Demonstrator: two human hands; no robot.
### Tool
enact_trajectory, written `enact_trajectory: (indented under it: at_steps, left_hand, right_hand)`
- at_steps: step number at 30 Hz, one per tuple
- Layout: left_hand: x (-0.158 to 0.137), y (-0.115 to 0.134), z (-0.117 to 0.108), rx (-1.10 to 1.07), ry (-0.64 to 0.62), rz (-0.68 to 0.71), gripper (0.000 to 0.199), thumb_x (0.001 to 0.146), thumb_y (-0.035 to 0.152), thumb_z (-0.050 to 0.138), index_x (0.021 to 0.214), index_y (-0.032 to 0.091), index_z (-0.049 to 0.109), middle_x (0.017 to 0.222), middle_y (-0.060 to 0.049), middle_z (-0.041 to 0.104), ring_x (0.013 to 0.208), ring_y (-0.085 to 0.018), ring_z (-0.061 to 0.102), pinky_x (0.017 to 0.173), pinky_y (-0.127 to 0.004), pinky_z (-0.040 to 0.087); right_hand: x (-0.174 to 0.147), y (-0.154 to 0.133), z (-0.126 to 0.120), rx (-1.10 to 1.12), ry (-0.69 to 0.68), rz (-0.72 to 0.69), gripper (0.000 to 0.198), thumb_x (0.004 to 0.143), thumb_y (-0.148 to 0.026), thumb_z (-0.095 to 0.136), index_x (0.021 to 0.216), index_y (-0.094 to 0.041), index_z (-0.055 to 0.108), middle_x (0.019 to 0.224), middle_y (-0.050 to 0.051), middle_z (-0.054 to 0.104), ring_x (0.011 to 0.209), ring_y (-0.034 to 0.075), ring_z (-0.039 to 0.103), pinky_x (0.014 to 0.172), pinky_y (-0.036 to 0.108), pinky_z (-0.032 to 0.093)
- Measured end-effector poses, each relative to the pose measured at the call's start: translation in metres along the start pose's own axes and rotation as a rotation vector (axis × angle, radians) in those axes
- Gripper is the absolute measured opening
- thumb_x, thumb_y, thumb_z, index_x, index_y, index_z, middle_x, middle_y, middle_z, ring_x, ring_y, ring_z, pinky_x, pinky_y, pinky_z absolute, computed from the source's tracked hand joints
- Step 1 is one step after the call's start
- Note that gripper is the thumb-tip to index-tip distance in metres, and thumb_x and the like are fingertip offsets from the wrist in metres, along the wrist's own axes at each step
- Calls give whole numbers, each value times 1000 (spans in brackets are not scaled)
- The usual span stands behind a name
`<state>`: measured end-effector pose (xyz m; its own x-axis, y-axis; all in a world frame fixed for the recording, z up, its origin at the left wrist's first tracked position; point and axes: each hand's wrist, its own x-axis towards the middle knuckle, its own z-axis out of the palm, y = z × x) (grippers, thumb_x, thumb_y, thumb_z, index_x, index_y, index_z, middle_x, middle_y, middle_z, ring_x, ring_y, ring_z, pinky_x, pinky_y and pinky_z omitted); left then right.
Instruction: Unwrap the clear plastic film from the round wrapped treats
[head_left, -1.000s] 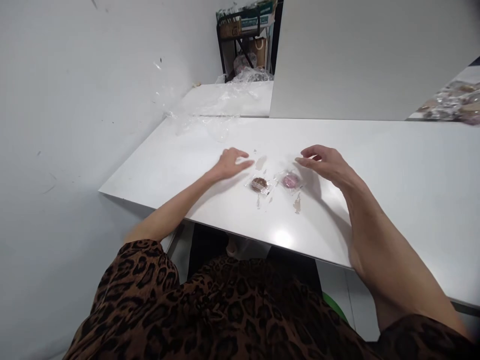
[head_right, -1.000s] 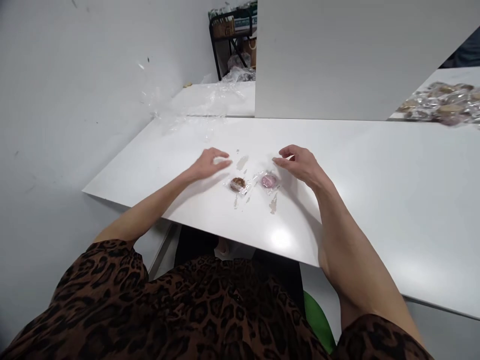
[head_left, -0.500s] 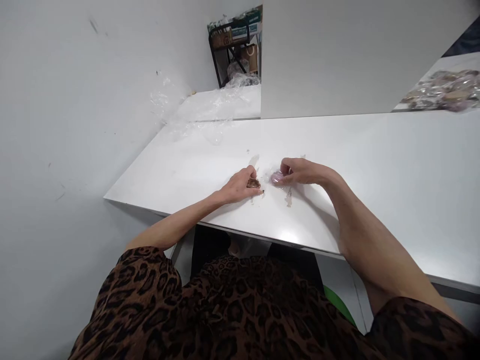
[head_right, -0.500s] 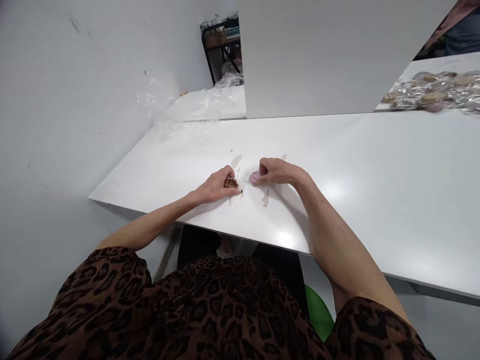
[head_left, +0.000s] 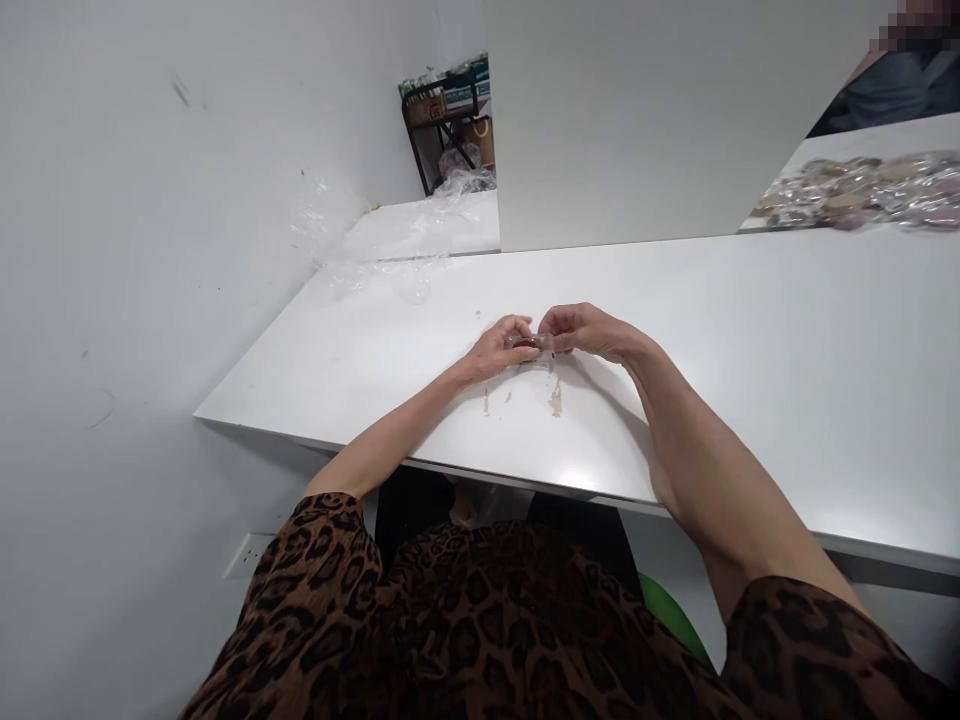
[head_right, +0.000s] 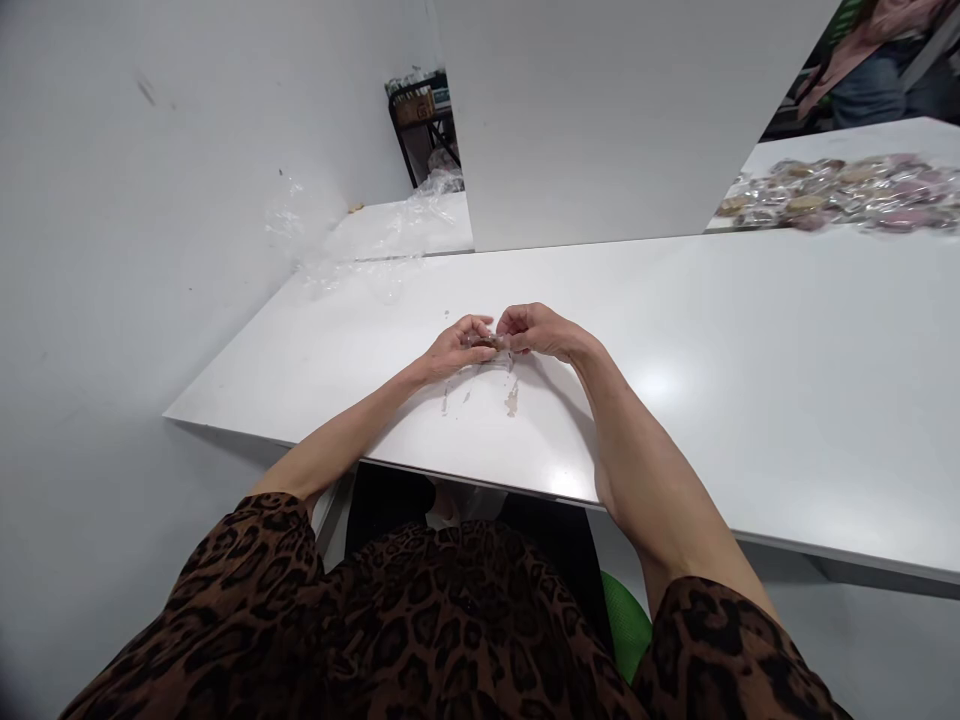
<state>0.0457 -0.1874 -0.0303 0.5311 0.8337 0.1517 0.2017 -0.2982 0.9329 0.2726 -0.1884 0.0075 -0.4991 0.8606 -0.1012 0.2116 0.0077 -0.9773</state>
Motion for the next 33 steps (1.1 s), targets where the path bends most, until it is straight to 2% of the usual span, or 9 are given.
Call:
enact_trajectory:
  at_steps: [3, 7, 12, 15, 18, 24, 27, 31, 33]
  left_hand:
    - [5, -10, 7, -136, 14, 3, 45, 82, 41, 79, 104, 22, 45, 99, -2, 61, 88, -14, 63, 86, -34, 51]
    - [3, -18, 16, -58, 170, 57, 59, 78, 40, 83, 114, 25, 39, 97, 2, 54, 82, -11, 59, 83, -32, 51]
    - [-4, -19, 11, 242, 208, 165, 64, 76, 39, 85, 121, 24, 42, 107, -3, 54, 96, -16, 58, 89, -36, 50]
    - [-8, -18, 4, 241, 105, 181, 72, 77, 40, 84, 131, 27, 38, 115, -5, 51, 96, -16, 60, 89, -37, 52]
    - [-12, -15, -4, 187, -54, 141, 81, 82, 37, 80, 145, 30, 29, 125, -8, 47, 100, -17, 64, 93, -41, 54]
    - [-22, -1, -17, 348, -150, 12, 124, 71, 46, 89, 166, 32, 9, 153, -19, 37, 140, -41, 43, 116, -67, 36]
    - [-23, 3, -19, 292, -142, -7, 134, 69, 57, 90, 168, 36, 2, 166, -20, 23, 150, -45, 31, 117, -69, 33]
    - [-21, 3, -15, 235, -45, 15, 126, 75, 64, 83, 168, 38, 2, 173, -18, 9, 155, -45, 23, 117, -68, 34]
    - [-21, 2, -12, 276, -31, 35, 119, 78, 66, 79, 168, 36, 7, 172, -19, 14, 156, -44, 23, 118, -68, 33]
  right_hand:
    - [-3, -2, -8, -39, 33, -16, 34, 77, -45, 83, 90, -17, 71, 90, 7, 70, 77, 16, 57, 69, 30, 45]
    - [-5, -8, -5, -208, 23, -63, 45, 87, -55, 72, 115, -20, 71, 116, 11, 71, 94, 22, 62, 77, 33, 48]
    - [-2, -14, 12, -484, -99, -18, 29, 83, -43, 73, 100, -20, 68, 100, 7, 70, 91, 22, 61, 77, 33, 45]
    - [0, -14, 17, -541, -115, -31, 24, 85, -42, 70, 90, -20, 63, 87, 3, 65, 79, 18, 54, 70, 31, 40]
    - [0, -12, 20, -551, -139, -75, 20, 87, -39, 66, 88, -20, 60, 89, 4, 65, 80, 19, 54, 69, 31, 40]
    - [0, -11, 30, -556, -151, -113, 20, 86, -26, 67, 105, -22, 61, 104, 3, 74, 90, 20, 64, 79, 32, 48]
    - [-3, -14, 25, -590, 17, -129, 12, 88, -25, 63, 100, -22, 60, 106, 5, 74, 94, 22, 65, 84, 34, 47]
    - [-13, -10, 2, -741, 464, -109, 12, 93, -33, 58, 99, -22, 58, 110, 8, 72, 98, 23, 63, 84, 34, 44]
    - [-22, -2, -12, -902, 496, 8, 10, 93, -31, 57, 94, -22, 56, 107, 11, 70, 94, 25, 62, 78, 34, 42]
